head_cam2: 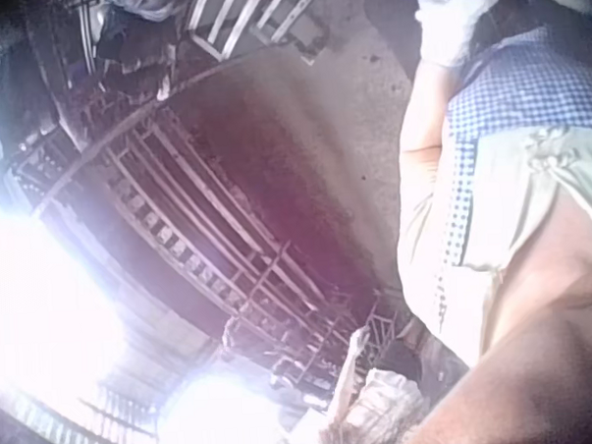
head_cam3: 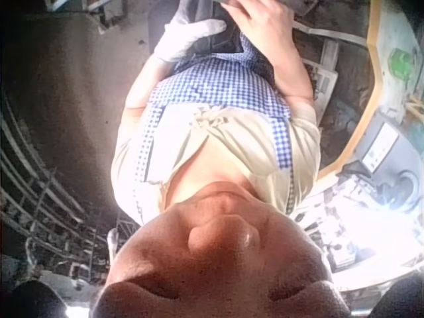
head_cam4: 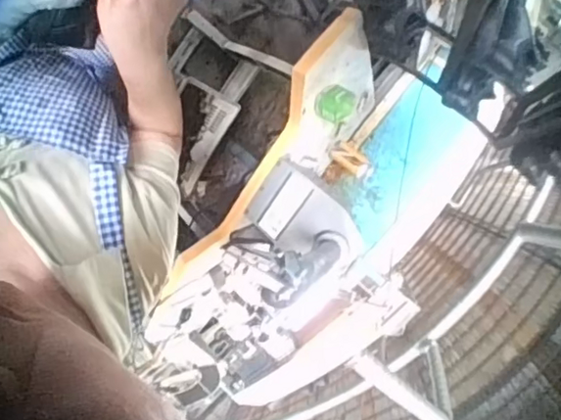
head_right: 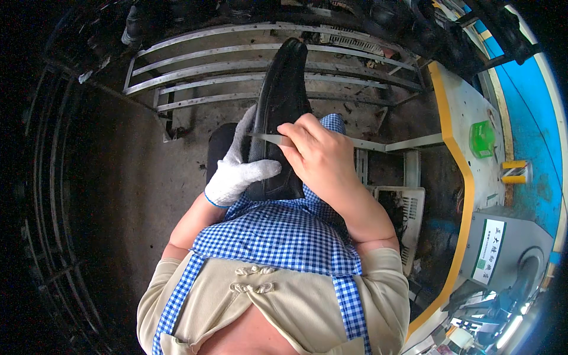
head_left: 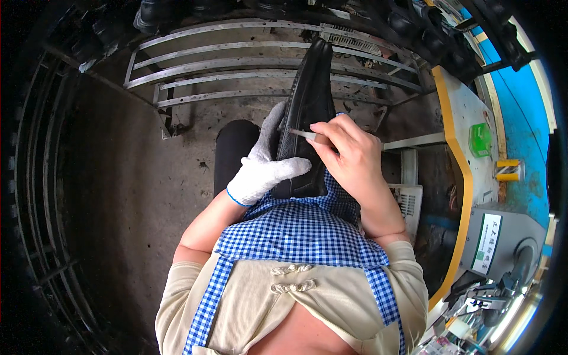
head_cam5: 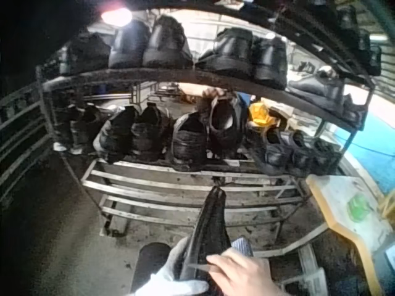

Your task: The person cleans the soles and sides of black shoes using a small metal tool and a brush. They pick up shoes from a metal rack, scrape the soles, and brush the sides before placing them back on the rack.

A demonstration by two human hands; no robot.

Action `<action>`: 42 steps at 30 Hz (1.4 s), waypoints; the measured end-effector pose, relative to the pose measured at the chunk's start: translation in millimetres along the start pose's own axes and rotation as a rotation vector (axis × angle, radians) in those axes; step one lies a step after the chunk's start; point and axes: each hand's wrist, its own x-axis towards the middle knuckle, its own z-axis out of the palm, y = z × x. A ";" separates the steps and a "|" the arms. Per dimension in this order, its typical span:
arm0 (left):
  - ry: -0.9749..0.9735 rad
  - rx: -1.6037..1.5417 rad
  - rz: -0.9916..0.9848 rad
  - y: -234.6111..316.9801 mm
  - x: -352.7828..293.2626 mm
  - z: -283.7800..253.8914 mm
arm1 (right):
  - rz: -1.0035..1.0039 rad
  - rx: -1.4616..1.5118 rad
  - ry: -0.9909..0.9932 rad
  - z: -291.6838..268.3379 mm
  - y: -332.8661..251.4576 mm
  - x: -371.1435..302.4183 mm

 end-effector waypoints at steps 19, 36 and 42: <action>0.193 0.538 0.348 -49.1 10.8 -16.6 | 0.052 -0.055 -0.022 29.1 0.1 -0.3; -0.095 -0.179 -0.121 5.7 -2.2 -7.8 | 0.147 0.103 -0.021 -6.7 18.3 -17.3; -0.370 -0.080 -0.273 14.7 11.5 -37.7 | 0.375 0.706 0.073 -10.6 96.2 10.7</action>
